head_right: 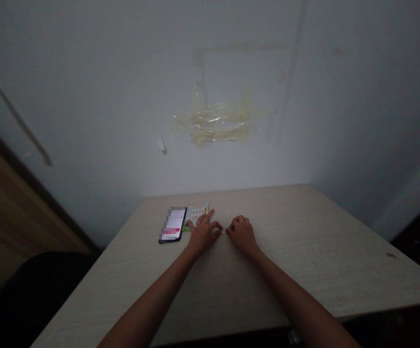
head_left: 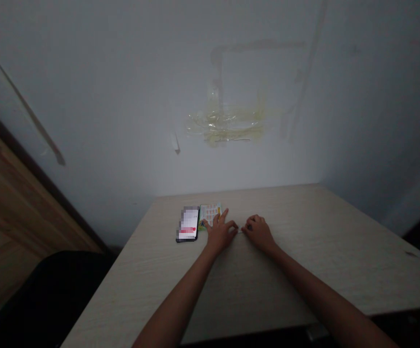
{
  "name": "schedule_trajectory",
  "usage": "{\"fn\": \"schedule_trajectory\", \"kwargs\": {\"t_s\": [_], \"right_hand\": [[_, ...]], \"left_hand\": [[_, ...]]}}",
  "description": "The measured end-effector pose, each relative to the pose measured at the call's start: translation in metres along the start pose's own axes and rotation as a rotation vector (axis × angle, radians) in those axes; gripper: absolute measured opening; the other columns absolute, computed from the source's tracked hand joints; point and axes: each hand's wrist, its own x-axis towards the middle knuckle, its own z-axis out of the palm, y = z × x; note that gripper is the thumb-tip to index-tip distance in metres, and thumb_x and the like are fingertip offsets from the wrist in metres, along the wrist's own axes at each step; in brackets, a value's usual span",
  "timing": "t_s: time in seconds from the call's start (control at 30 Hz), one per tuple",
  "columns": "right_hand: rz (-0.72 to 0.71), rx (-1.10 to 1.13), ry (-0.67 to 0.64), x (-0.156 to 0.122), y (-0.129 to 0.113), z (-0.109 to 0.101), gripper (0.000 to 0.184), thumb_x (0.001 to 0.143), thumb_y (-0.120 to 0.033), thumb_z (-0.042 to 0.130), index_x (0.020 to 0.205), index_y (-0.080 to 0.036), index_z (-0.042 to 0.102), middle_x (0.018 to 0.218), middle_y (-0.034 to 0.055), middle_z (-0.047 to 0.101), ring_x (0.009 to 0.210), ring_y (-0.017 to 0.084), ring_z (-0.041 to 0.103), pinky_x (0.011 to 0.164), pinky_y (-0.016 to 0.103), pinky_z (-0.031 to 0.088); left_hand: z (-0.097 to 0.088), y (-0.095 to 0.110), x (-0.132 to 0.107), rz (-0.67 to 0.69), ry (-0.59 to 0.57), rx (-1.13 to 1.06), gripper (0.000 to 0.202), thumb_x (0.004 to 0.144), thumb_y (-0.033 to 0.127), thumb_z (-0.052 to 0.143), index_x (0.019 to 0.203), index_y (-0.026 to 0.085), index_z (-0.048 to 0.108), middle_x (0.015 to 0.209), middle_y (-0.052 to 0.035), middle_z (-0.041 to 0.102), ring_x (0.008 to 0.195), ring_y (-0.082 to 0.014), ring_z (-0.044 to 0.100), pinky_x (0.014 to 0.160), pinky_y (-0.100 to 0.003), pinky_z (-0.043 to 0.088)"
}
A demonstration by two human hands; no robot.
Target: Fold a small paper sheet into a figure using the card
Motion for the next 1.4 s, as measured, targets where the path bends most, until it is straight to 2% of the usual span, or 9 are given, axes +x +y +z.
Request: {"fn": "schedule_trajectory", "kwargs": {"t_s": [0.13,0.3,0.5,0.77,1.03,1.23,1.4], "right_hand": [[0.007,-0.013,-0.012,0.000,-0.001,-0.001,0.016,0.084,-0.034,0.064,0.086,-0.019,0.070,0.108,0.0107,0.061,0.104,0.025,0.051,0.090,0.034,0.040],[-0.011,0.012,-0.016,0.001,0.002,-0.001,0.016,0.083,-0.033,0.066,0.087,-0.018,0.070,0.107,0.0101,0.061,0.105,0.025,0.051,0.091,0.034,0.039],[-0.006,0.034,-0.023,0.002,0.004,0.000,0.013,0.081,-0.032,0.068,0.085,-0.019,0.071,0.107,0.0081,0.061,0.105,0.023,0.051,0.092,0.033,0.039],[-0.008,0.046,-0.038,0.004,0.008,0.004,0.014,0.081,-0.030,0.068,0.091,-0.020,0.069,0.107,0.0080,0.061,0.107,0.024,0.051,0.090,0.033,0.039],[-0.015,0.112,0.059,-0.001,0.012,0.006,0.013,0.083,-0.029,0.064,0.091,-0.019,0.066,0.104,0.0088,0.060,0.104,0.023,0.052,0.092,0.034,0.039],[0.009,0.118,0.096,0.001,0.013,0.008,0.017,0.084,-0.028,0.062,0.097,-0.018,0.067,0.104,0.0103,0.061,0.106,0.024,0.051,0.094,0.035,0.039],[-0.061,0.195,0.043,0.001,0.017,0.001,0.018,0.085,-0.027,0.058,0.093,-0.022,0.074,0.101,0.0069,0.064,0.104,0.022,0.054,0.097,0.035,0.039]], "left_hand": [[0.001,-0.001,0.000,0.004,-0.009,-0.003,0.024,0.086,0.044,0.061,0.110,0.045,0.066,0.159,0.0043,0.026,0.144,-0.0365,0.022,0.101,-0.082,0.003],[0.005,-0.004,-0.003,0.011,0.033,-0.002,0.024,0.086,0.048,0.060,0.109,0.047,0.067,0.157,0.0055,0.030,0.144,-0.0361,0.021,0.103,-0.080,-0.001],[0.008,-0.004,-0.005,0.029,0.082,0.024,0.022,0.086,0.050,0.060,0.105,0.045,0.069,0.156,0.0045,0.034,0.144,-0.0355,0.022,0.104,-0.079,-0.004],[0.005,-0.002,-0.006,0.023,0.061,0.022,0.021,0.085,0.049,0.061,0.104,0.043,0.070,0.154,0.0042,0.037,0.144,-0.0361,0.022,0.105,-0.079,-0.005],[0.004,-0.004,-0.008,0.049,0.052,-0.023,0.015,0.081,0.046,0.067,0.094,0.038,0.071,0.148,0.0048,0.044,0.142,-0.0348,0.025,0.102,-0.082,-0.002],[0.003,0.001,-0.012,0.055,0.076,-0.022,0.016,0.080,0.047,0.069,0.089,0.034,0.070,0.140,0.0031,0.051,0.138,-0.0322,0.030,0.104,-0.079,-0.004],[0.005,0.004,-0.015,0.058,0.113,-0.006,0.017,0.081,0.046,0.069,0.088,0.031,0.070,0.135,-0.0001,0.054,0.136,-0.0312,0.033,0.105,-0.078,-0.005]]}}
